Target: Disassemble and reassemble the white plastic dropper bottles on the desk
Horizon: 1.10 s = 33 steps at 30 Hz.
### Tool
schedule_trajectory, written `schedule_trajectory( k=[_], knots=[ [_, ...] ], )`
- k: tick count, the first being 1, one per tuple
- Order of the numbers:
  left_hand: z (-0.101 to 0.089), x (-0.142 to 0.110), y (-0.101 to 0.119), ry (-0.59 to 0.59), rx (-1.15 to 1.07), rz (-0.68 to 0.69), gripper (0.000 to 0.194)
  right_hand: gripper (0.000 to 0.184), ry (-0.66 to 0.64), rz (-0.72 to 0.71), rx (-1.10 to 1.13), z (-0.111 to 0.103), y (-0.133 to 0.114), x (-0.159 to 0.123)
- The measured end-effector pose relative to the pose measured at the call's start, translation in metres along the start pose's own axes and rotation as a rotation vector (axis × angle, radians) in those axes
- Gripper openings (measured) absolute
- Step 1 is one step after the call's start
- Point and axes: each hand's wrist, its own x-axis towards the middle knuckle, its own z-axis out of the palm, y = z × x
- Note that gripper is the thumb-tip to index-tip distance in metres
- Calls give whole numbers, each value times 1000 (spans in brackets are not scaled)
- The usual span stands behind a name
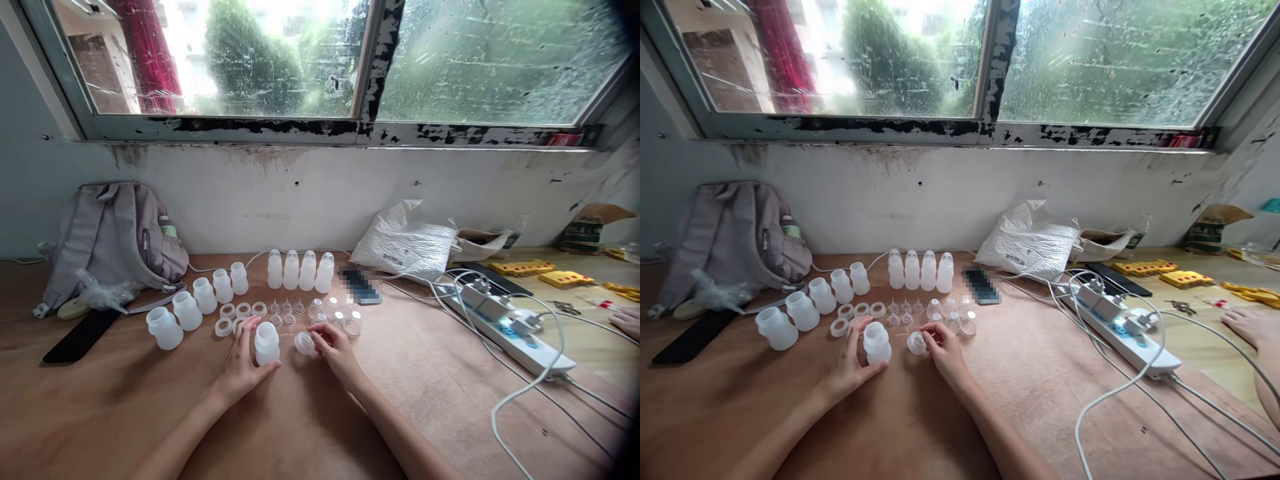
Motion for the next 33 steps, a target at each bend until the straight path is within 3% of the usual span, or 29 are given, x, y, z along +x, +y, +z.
schedule_trajectory(
  k=[2,5,7,11,14,17,20,28,33],
  knots=[
    [-9,4,12,42,70,59,60,25,-5,-3,-17,0,3,0],
    [-28,17,29,-44,144,89,35,23,-15,-25,-63,1,6,0],
    [-42,33,37,-82,188,107,33,22,-15,-57,-103,2,6,-1],
    [-64,82,39,-31,314,172,34,17,-27,-181,-237,5,1,-4],
    [-72,126,31,-13,456,132,36,12,-60,-280,-387,6,1,-7],
    [-70,160,19,-49,584,83,36,11,-72,-302,-517,6,2,-7],
    [-61,178,5,-43,620,51,37,10,-83,-280,-594,5,2,-7],
    [-34,183,-30,-20,694,-23,34,13,-154,-257,-683,7,2,-9],
    [-32,182,-31,35,707,-14,33,13,-144,-275,-700,8,3,-9]
  ],
)
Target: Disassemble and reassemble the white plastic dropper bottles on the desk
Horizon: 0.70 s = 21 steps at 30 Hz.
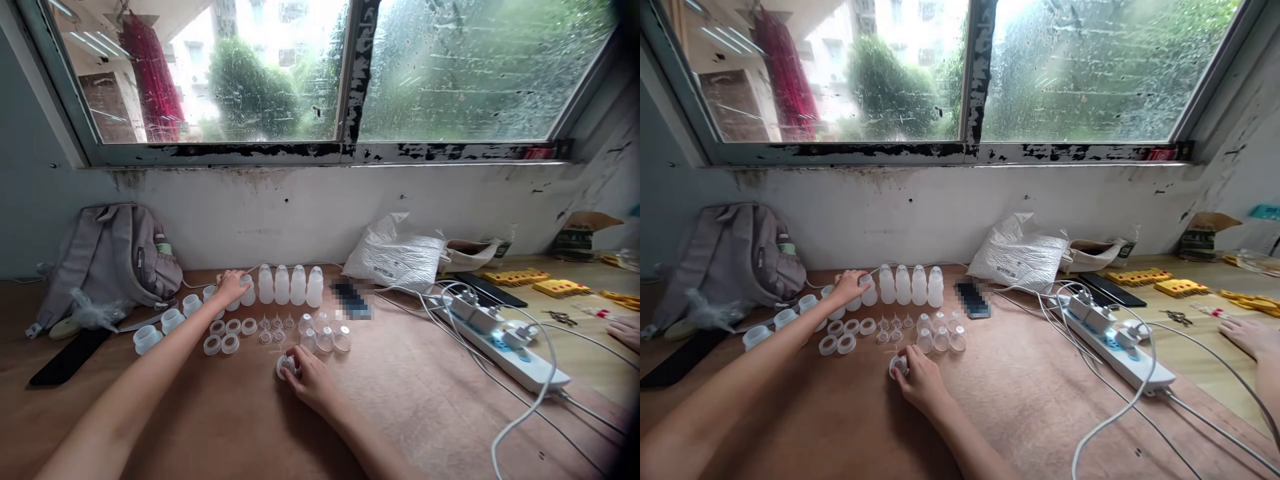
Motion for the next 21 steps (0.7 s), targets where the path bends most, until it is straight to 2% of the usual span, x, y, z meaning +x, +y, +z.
schedule_trajectory(
  k=[4,6,8,11,14,17,21],
  knots=[
    [-5,-18,13,97,-9,38,40,7,53,-13,2,3,3,1],
    [-4,-43,24,118,-34,99,33,5,58,-6,19,5,4,1],
    [1,-77,38,134,-141,240,26,6,52,0,35,8,5,1],
    [8,-132,58,23,-279,363,29,8,50,-18,59,11,5,1],
    [10,-171,71,-72,-368,400,37,13,60,-54,99,12,3,0],
    [12,-185,73,-103,-413,344,43,17,75,-60,124,10,-4,-2],
    [19,-185,64,-75,-376,319,38,21,22,-44,149,8,-13,3]
  ],
)
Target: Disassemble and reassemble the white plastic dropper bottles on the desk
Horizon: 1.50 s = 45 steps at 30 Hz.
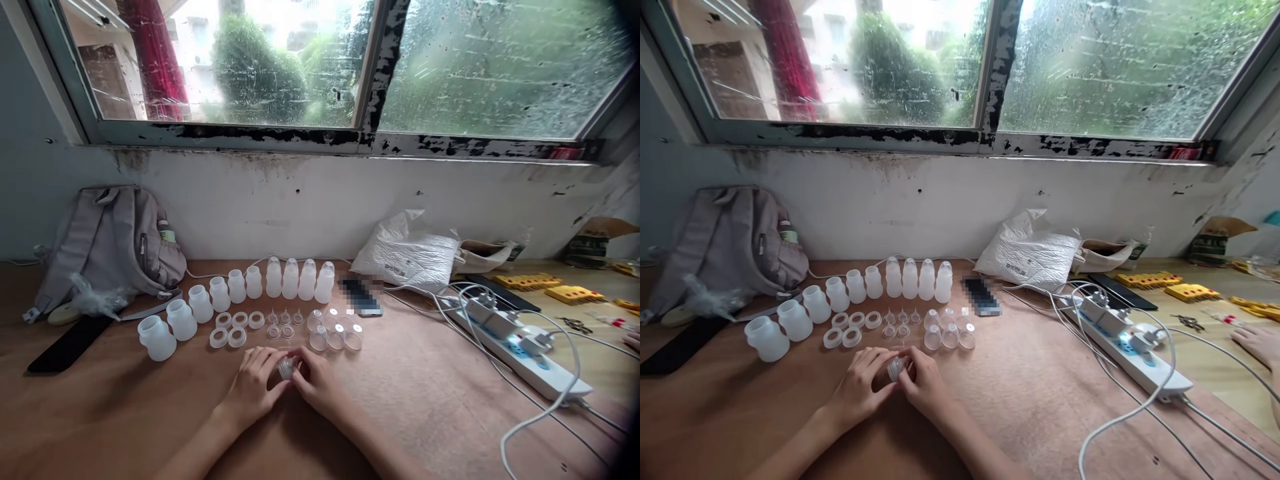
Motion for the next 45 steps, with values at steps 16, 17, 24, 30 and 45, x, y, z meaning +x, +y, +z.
schedule_trajectory(
  k=[16,17,24,30,45],
  knots=[
    [-14,4,-47,145,129,-85,33,34,77,-128,-179,5,6,30],
    [-12,3,-51,153,150,-106,33,34,100,-99,-195,3,6,29],
    [-10,5,-54,182,277,-172,24,22,310,-110,-435,-21,7,38],
    [-13,4,-50,173,335,-163,21,17,147,-15,-784,-31,11,56],
    [-3,1,-59,92,398,-347,45,19,-247,5,-1005,-25,18,78]
  ],
)
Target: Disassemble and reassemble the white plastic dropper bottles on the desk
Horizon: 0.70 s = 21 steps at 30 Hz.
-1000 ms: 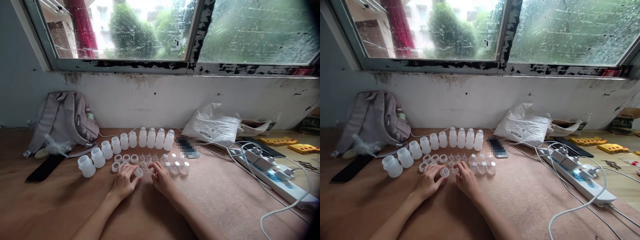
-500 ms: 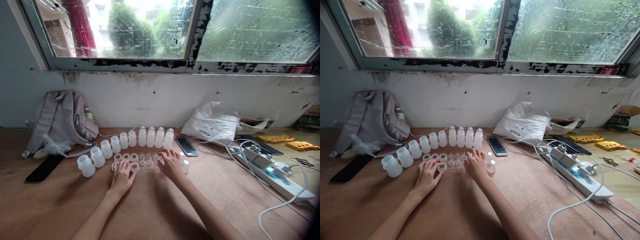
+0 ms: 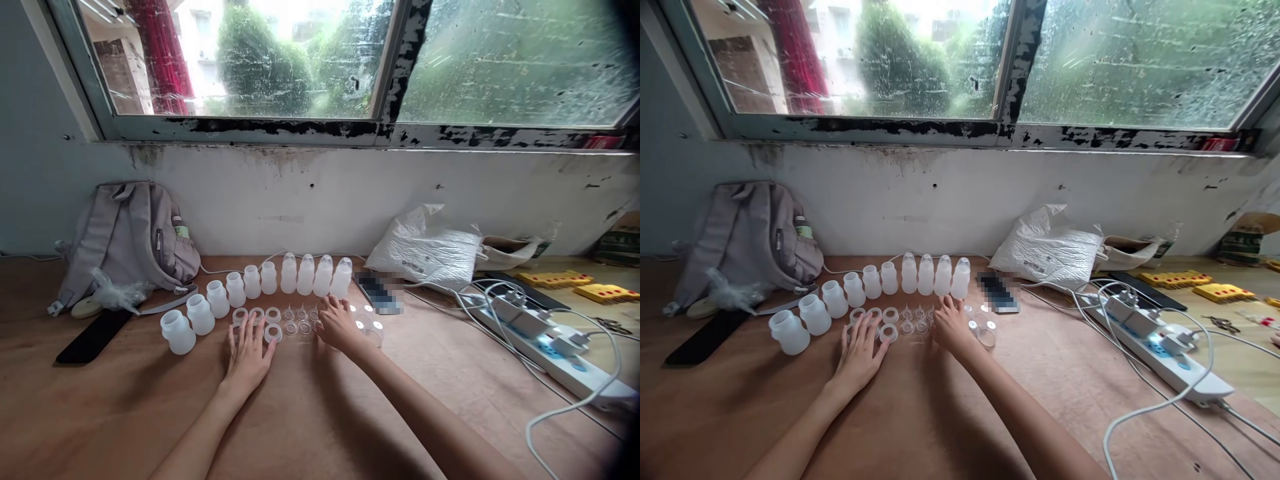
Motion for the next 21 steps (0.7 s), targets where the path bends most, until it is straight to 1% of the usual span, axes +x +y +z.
schedule_trajectory(
  k=[5,10,17,21],
  knots=[
    [4,-1,-1,-75,10,28,48,19,-6,-14,-11,-1,0,3],
    [6,-1,-1,-91,25,40,46,18,-23,-22,-10,-1,-3,4],
    [8,0,-2,-115,33,40,48,20,-49,29,16,-5,-3,6],
    [8,0,-2,-107,31,42,49,16,-65,43,-1,-8,-3,10]
  ],
)
